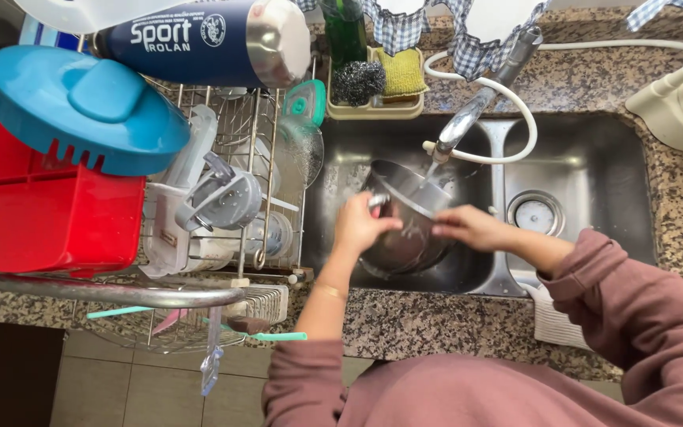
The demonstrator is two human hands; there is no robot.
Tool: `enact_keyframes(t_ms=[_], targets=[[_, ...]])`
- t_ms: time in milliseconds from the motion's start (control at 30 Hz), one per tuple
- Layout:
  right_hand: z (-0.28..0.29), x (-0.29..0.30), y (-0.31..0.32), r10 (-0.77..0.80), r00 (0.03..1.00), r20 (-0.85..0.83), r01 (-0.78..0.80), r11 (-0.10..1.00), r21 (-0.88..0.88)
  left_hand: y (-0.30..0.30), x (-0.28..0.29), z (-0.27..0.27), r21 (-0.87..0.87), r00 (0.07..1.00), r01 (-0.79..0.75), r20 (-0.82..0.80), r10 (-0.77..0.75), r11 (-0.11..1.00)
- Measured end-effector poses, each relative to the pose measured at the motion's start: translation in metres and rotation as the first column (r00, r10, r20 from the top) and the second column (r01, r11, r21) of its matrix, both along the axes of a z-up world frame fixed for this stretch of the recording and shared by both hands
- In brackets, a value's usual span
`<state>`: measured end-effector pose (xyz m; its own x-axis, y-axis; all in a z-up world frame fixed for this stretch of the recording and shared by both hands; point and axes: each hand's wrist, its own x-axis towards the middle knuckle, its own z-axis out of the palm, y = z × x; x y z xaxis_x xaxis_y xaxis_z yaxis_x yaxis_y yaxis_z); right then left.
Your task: Prepare cake batter and clean up the kitchen and tools.
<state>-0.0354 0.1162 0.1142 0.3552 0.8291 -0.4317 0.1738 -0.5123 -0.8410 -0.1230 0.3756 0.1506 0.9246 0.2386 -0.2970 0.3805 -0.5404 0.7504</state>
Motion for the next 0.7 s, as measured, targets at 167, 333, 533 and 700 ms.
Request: enact_keyframes(t_ms=[167,333,533,700], targets=[[-0.044,0.016,-0.003,-0.591,0.767,-0.252,0.617,0.786,0.035,-0.015,0.043,0.007,0.196,0.96,-0.073,0.279,0.015,0.978],[-0.076,0.04,0.008,-0.702,0.39,-0.596,0.9,0.429,0.084,-0.048,0.043,-0.027,0.417,0.891,-0.103,0.442,-0.103,0.903],[-0.051,0.061,0.036,-0.603,0.232,-0.763,0.961,0.262,0.086,-0.088,0.044,-0.047,0.506,0.856,-0.057,0.468,-0.218,0.861],[-0.054,0.061,0.043,-0.527,0.214,-0.823,0.97,0.212,0.116,-0.087,0.084,-0.065,0.45,0.84,-0.033,0.497,-0.22,0.892]])
